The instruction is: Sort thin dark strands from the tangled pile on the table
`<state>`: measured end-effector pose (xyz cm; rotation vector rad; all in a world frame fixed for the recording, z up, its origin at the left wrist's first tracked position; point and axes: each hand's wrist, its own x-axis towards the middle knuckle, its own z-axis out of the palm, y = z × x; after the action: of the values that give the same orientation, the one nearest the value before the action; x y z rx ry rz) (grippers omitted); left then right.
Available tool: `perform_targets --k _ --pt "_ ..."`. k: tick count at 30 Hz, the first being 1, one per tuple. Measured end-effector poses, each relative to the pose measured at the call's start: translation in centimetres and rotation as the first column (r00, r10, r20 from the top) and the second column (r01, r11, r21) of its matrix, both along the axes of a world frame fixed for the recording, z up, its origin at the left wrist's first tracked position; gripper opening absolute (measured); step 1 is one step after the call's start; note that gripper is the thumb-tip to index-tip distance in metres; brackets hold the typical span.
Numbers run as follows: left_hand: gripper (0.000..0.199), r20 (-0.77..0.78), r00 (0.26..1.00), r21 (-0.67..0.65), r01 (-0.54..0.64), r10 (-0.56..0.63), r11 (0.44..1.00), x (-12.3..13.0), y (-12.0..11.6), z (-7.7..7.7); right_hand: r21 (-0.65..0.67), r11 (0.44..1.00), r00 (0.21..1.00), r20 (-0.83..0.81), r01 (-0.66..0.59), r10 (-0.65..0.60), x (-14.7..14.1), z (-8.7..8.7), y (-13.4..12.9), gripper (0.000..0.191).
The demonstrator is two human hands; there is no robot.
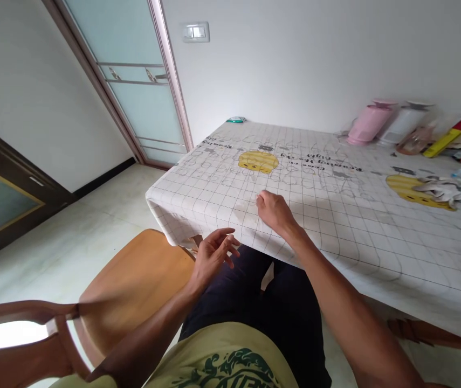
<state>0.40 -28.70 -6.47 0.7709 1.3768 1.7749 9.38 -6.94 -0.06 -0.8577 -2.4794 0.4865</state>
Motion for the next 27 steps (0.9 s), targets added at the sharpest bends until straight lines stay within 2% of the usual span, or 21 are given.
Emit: perform_targets --k 3,7,14,19,23,25,27 --pt "0.060 -0.005 0.999 -0.043 0.035 -0.035 0.998 0.2 -0.4 -1.5 -0.048 0.993 0.982 0.160 0.111 -0.102 -3.8 0.4 2.9 0.035" --pt "0.058 -0.024 0.997 -0.095 0.068 -0.071 0.993 0.3 -0.8 -2.8 -0.078 0.980 0.938 0.312 0.184 -0.151 -7.7 0.4 4.8 0.030" --pt "0.059 -0.044 0.997 -0.120 0.062 -0.068 0.991 -0.5 -0.7 -4.0 -0.096 0.960 0.881 0.429 0.263 -0.198 -10.3 0.5 5.8 0.029" --pt "0.059 -0.056 0.995 -0.110 0.080 -0.087 0.991 -0.4 -0.5 -3.8 -0.070 0.945 0.858 0.446 0.319 -0.256 -10.9 0.1 5.7 0.038" --pt "0.053 -0.122 0.988 -0.123 0.079 -0.094 0.989 -0.2 -0.8 -3.7 -0.044 0.950 0.873 0.408 0.310 -0.266 -10.5 -0.3 5.5 0.042" --pt "0.050 -0.151 0.983 -0.129 0.090 -0.109 0.988 -0.1 -0.9 -3.0 -0.036 0.957 0.889 0.380 0.289 -0.255 -9.9 -0.4 5.2 0.040" --pt "0.048 -0.153 0.982 -0.108 0.097 -0.113 0.989 0.1 -1.1 -1.2 -0.027 0.964 0.907 0.347 0.263 -0.238 -8.8 -0.5 4.9 0.035"
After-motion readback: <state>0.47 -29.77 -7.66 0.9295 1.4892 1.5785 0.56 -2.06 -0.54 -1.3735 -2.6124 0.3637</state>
